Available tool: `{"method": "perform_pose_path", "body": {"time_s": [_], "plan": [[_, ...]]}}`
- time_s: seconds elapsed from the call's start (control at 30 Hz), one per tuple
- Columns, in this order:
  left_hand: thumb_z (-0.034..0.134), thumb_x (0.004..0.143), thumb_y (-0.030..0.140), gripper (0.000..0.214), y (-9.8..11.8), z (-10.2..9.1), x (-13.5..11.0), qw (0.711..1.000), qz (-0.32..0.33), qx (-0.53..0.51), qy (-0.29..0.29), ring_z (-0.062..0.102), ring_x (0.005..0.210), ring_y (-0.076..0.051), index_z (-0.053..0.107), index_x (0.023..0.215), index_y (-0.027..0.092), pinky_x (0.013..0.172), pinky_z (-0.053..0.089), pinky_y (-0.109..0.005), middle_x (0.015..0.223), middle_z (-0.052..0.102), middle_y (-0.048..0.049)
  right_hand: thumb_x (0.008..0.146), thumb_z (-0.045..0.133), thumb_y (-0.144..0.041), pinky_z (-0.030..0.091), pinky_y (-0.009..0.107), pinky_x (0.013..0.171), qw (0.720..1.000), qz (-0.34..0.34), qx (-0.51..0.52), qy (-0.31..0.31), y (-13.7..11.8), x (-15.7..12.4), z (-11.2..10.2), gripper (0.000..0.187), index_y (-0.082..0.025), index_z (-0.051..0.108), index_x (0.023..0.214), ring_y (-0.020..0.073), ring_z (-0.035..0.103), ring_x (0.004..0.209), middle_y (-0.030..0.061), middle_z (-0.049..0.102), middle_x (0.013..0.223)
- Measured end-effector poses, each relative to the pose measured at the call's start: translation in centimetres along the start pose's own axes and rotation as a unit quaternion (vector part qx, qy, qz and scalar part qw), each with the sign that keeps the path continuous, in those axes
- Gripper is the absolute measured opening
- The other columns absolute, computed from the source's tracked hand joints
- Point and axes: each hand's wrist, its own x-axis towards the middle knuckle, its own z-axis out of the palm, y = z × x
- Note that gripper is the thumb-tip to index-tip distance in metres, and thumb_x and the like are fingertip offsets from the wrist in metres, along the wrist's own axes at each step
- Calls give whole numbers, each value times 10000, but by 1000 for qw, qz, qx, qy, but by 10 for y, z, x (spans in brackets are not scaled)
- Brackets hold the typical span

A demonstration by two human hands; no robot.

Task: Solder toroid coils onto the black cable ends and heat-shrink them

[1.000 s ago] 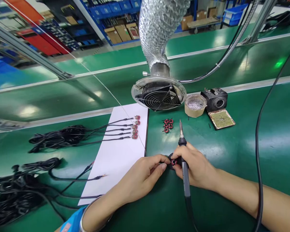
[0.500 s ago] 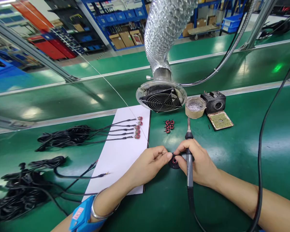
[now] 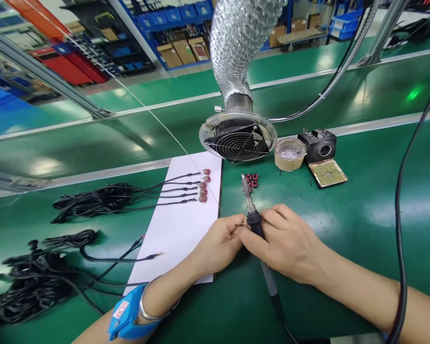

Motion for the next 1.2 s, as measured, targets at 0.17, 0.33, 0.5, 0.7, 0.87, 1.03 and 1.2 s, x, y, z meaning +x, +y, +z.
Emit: {"method": "perform_pose_path", "body": {"time_s": [0.17,0.33,0.5,0.7,0.87,1.03,1.2], "plan": [[514,903,463,341,-2,1,-4,999,-42,6,6,283,493,-90,510,703,187,466,207,-230,532,342,78,814,471,-92,441,346,674,986,95,139,1,9,-7,1,339,-191,549,1128,223,510,780,55,639,816],[607,829,570,457,0,7,-9,996,-88,21,16,223,466,-72,479,618,185,449,161,-230,481,277,93,754,483,-66,488,345,707,961,136,226,78,16,-16,5,458,-189,476,1196,211,528,783,47,658,860],[611,835,497,363,-1,7,-11,995,-94,25,33,186,470,-74,566,675,174,456,160,-234,481,228,102,761,473,-64,481,320,666,959,141,228,86,13,-15,9,393,-190,497,1133,193,500,750,48,657,872],[595,838,555,432,1,8,-11,994,-89,48,28,189,473,-73,587,659,162,458,143,-242,480,236,95,822,449,-61,480,332,696,957,116,234,123,6,-15,9,357,-197,477,1152,174,498,705,41,675,894],[586,852,451,328,-2,10,-11,995,-89,26,30,195,469,-75,599,690,166,456,159,-239,482,251,95,818,453,-46,481,337,699,958,117,237,113,5,-15,10,360,-195,479,1145,178,516,726,34,660,852],[580,858,388,254,-5,8,-14,997,-76,14,21,198,472,-80,650,766,163,460,174,-235,491,244,96,825,447,-47,486,333,717,954,106,255,111,5,-15,9,358,-215,485,1139,171,553,740,23,650,861],[563,887,442,315,-5,7,-16,999,-49,4,0,207,481,-85,682,832,156,462,167,-240,503,255,90,880,467,-150,449,334,674,968,76,232,55,2,-17,10,271,-204,505,1143,196,528,742,44,649,832]]}}
